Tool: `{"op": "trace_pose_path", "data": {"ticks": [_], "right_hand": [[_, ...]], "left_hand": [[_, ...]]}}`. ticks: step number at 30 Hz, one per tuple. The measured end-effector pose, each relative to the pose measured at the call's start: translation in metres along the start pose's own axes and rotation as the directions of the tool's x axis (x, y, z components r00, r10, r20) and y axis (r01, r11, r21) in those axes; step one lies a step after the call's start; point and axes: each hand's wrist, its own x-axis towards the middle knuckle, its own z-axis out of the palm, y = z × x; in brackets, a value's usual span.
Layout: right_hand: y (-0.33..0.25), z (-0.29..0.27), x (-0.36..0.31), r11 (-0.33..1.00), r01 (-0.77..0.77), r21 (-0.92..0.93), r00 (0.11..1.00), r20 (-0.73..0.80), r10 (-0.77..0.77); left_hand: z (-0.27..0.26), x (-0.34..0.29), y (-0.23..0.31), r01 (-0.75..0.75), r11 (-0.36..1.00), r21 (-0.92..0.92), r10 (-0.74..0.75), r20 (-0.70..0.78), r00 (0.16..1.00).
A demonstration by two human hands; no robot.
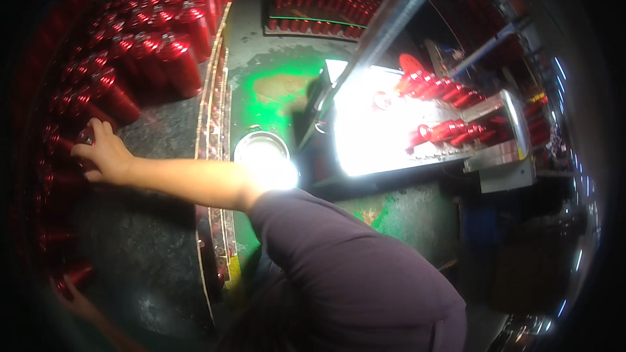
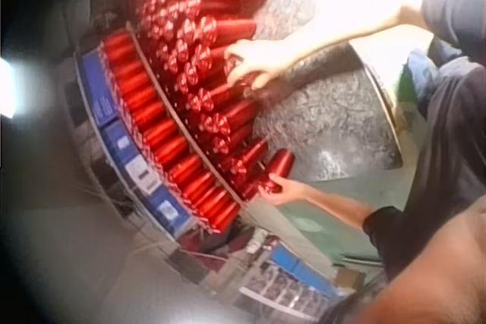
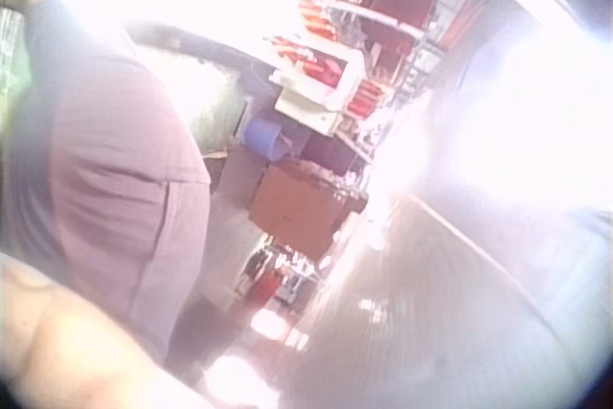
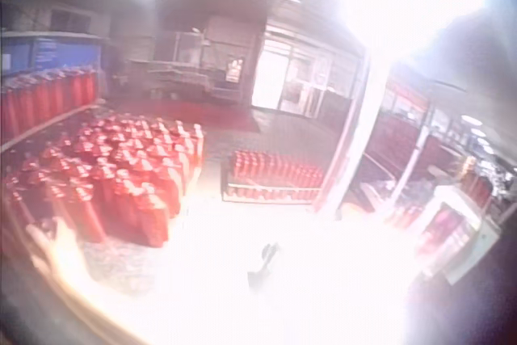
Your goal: The person repeatedly picks up red cylindrical cans from a curved rack and places them upright into slots on a metal tray. The action is continuous and repetitive, with the person handling the cans one at a time or in pairs, filling the tray's designated positions.
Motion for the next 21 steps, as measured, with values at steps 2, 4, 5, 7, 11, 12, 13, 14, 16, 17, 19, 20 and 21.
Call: {"op": "trace_pose_path", "data": {"ticks": [2, 4, 5, 7, 11, 12, 13, 14, 16, 17, 19, 20, 21], "right_hand": [[-0.011, -0.062, -0.035, 0.99, -0.065, 0.124, 0.995, -0.074, 0.074], [-0.017, -0.128, -0.065, 0.965, -0.141, 0.221, 0.977, -0.126, 0.172], [-0.019, -0.165, -0.088, 0.909, -0.255, 0.33, 0.95, -0.087, 0.299], [-0.017, -0.224, -0.122, 0.693, -0.368, 0.62, 0.85, -0.078, 0.521], [0.013, -0.328, -0.199, 0.244, -0.461, 0.853, 0.528, 0.043, 0.848], [0.027, -0.349, -0.215, 0.127, -0.434, 0.892, 0.514, 0.129, 0.848], [0.039, -0.366, -0.232, 0.011, -0.395, 0.919, 0.516, 0.212, 0.83], [0.048, -0.377, -0.251, -0.127, -0.307, 0.943, 0.472, 0.267, 0.84], [0.069, -0.395, -0.278, -0.333, -0.181, 0.926, 0.337, 0.376, 0.863], [0.081, -0.401, -0.286, -0.414, -0.093, 0.905, 0.308, 0.422, 0.853], [0.101, -0.407, -0.295, -0.498, 0.06, 0.865, 0.22, 0.475, 0.852], [0.109, -0.404, -0.294, -0.5, 0.079, 0.862, 0.184, 0.48, 0.858], [0.115, -0.4, -0.292, -0.503, 0.103, 0.858, 0.135, 0.489, 0.862]], "left_hand": [[-0.014, -0.013, 0.055, -0.053, 0.999, 0.005, 0.052, 0.069, 0.996], [-0.027, -0.032, 0.118, -0.129, 0.992, 0.005, 0.128, 0.098, 0.987], [-0.029, -0.042, 0.153, -0.015, 0.991, -0.133, 0.043, 0.212, 0.976], [-0.023, -0.068, 0.227, 0.282, 0.804, -0.524, -0.045, 0.419, 0.907], [0.061, -0.116, 0.364, 0.712, 0.148, -0.686, 0.112, 0.727, 0.677], [0.088, -0.129, 0.391, 0.791, 0.072, -0.607, 0.15, 0.791, 0.593], [0.116, -0.143, 0.415, 0.861, -0.076, -0.503, 0.213, 0.835, 0.507], [0.144, -0.159, 0.436, 0.903, -0.125, -0.411, 0.248, 0.868, 0.43], [0.197, -0.19, 0.471, 0.959, -0.268, -0.088, 0.365, 0.912, 0.186], [0.221, -0.196, 0.48, 0.944, -0.299, 0.141, 0.361, 0.932, -0.025], [0.256, -0.212, 0.492, 0.926, -0.234, 0.297, 0.552, 0.825, -0.124], [0.275, -0.217, 0.497, 0.902, -0.176, 0.393, 0.611, 0.762, -0.213], [0.292, -0.216, 0.5, 0.887, -0.17, 0.43, 0.673, 0.708, -0.214]]}}
